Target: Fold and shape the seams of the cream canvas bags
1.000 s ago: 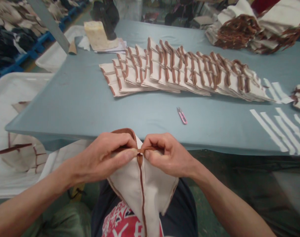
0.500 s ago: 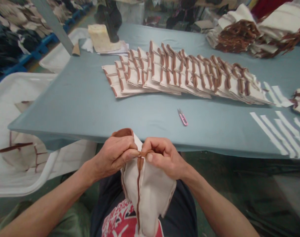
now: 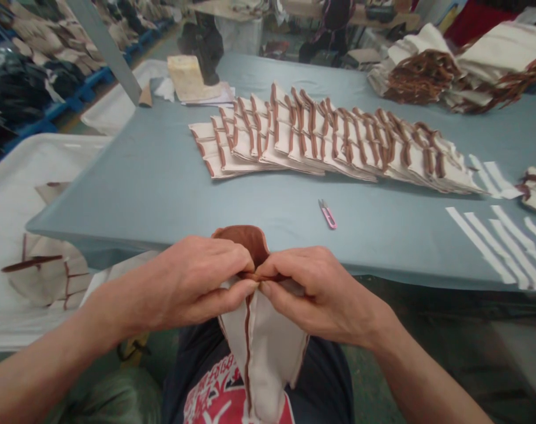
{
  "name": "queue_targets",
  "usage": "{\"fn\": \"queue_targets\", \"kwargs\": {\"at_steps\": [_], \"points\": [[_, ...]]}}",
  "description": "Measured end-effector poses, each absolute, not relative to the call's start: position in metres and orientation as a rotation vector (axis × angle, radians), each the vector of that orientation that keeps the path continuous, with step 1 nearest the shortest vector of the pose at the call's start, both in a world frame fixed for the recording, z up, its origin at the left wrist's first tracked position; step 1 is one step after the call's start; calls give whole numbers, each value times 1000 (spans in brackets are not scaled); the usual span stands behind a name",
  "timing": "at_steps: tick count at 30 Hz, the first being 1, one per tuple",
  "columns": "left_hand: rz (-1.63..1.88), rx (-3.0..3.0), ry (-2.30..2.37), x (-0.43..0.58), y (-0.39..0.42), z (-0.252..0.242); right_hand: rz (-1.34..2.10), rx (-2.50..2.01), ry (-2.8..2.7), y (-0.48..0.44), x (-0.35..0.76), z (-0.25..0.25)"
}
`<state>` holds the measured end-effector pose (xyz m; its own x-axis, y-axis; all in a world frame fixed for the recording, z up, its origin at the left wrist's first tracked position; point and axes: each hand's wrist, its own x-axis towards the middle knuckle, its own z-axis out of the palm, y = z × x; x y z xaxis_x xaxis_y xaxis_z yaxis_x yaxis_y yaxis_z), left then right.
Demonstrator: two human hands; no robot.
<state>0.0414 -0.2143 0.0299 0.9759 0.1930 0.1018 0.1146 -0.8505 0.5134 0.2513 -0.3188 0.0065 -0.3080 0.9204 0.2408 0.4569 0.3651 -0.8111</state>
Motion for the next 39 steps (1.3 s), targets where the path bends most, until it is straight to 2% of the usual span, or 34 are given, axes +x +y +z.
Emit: {"fn": "queue_targets", "kwargs": {"at_steps": [16, 25, 32, 39], "points": [[365, 2366, 340, 57, -216, 18, 1127, -1262, -1861, -302, 258, 9], [584, 2669, 357, 61, -216, 0, 1168, -1252, -1817, -293, 264, -15], [321, 2120, 515, 65, -202, -6, 1225, -1278, -1789, -283, 263, -16], [311, 1842, 668, 70, -205, -16, 1384, -1218, -1613, -275, 259, -27]]}}
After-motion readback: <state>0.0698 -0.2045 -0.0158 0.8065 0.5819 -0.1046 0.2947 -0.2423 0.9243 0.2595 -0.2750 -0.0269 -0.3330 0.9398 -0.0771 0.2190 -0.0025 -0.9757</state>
